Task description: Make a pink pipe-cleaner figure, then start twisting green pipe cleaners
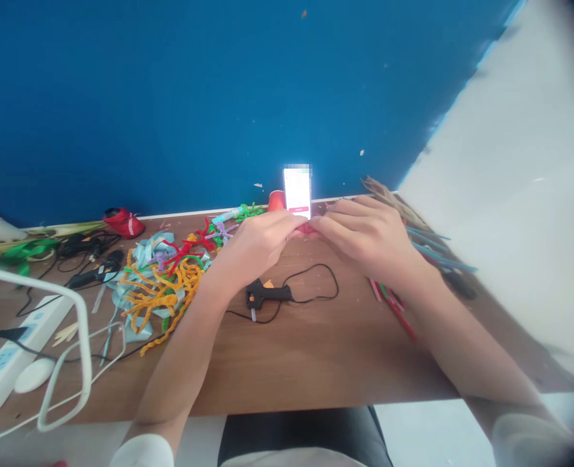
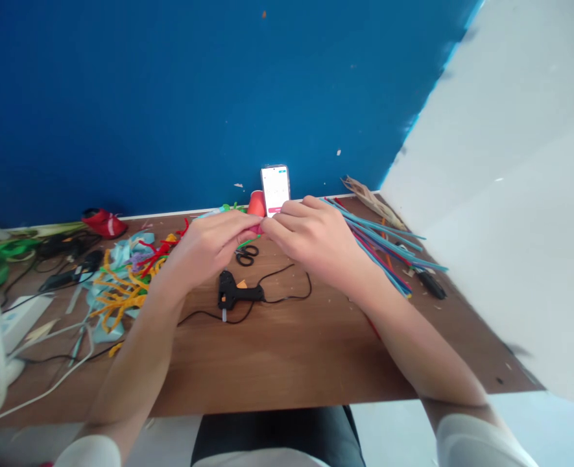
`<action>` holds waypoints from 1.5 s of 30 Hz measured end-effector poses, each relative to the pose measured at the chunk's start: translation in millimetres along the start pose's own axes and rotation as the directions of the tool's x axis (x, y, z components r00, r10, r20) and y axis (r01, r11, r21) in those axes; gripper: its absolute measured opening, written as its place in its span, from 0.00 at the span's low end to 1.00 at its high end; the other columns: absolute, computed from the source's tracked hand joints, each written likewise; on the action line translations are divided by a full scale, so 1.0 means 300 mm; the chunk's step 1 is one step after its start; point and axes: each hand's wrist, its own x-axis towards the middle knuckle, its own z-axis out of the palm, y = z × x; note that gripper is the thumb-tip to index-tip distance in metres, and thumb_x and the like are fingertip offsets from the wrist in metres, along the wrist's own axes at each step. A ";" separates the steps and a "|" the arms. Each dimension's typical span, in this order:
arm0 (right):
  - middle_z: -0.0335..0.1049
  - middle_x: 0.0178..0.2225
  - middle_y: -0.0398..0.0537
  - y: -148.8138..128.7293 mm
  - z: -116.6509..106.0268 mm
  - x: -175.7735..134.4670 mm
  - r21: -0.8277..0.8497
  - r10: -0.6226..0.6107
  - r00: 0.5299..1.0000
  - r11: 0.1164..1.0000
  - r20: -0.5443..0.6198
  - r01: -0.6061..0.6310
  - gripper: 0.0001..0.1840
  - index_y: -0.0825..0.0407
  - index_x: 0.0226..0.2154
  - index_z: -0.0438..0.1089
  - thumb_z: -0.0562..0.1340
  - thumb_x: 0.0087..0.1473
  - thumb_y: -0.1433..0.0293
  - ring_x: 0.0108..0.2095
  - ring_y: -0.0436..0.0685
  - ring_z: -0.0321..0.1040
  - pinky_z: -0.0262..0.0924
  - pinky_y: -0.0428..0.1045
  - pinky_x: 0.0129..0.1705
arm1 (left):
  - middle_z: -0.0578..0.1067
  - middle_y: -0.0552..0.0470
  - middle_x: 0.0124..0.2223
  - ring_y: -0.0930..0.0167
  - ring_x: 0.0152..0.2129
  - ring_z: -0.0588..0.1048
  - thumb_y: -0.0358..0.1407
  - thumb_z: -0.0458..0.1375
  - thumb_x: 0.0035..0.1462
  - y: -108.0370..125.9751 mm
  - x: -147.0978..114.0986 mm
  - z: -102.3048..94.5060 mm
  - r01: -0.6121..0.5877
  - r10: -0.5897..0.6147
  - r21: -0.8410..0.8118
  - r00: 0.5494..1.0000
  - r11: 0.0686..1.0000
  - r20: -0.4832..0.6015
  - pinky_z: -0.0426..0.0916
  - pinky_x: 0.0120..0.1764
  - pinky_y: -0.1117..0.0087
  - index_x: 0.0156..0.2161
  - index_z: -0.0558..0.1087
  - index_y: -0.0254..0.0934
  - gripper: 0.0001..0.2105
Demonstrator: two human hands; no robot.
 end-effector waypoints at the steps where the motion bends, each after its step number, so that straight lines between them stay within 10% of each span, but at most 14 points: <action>1: 0.73 0.26 0.45 0.000 0.001 0.000 -0.003 -0.003 1.000 1.000 -0.005 0.003 0.10 0.53 0.33 0.72 0.57 0.65 0.75 0.30 0.52 0.64 0.47 0.50 0.32 | 0.81 0.44 0.46 0.69 0.41 0.79 0.30 0.53 0.68 0.001 0.000 0.000 0.001 -0.001 0.001 1.000 1.000 0.002 0.72 0.43 0.67 0.50 0.74 0.33 0.11; 36: 0.70 0.24 0.45 0.002 -0.008 0.001 0.041 0.007 1.000 0.999 0.002 -0.007 0.11 0.52 0.34 0.72 0.57 0.66 0.74 0.29 0.53 0.64 0.48 0.50 0.33 | 0.82 0.46 0.45 0.71 0.39 0.80 0.32 0.55 0.67 -0.013 -0.006 -0.009 -0.032 0.031 -0.041 0.999 0.999 -0.017 0.73 0.41 0.71 0.54 0.74 0.36 0.13; 45: 0.73 0.26 0.44 0.014 -0.012 0.001 -0.007 0.002 1.000 1.000 0.003 -0.001 0.12 0.52 0.32 0.71 0.56 0.67 0.73 0.29 0.52 0.63 0.47 0.50 0.32 | 0.83 0.51 0.39 0.72 0.31 0.80 0.46 0.62 0.60 -0.024 0.008 -0.020 0.174 -0.187 -0.206 0.981 0.963 -0.045 0.72 0.36 0.73 0.51 0.76 0.38 0.18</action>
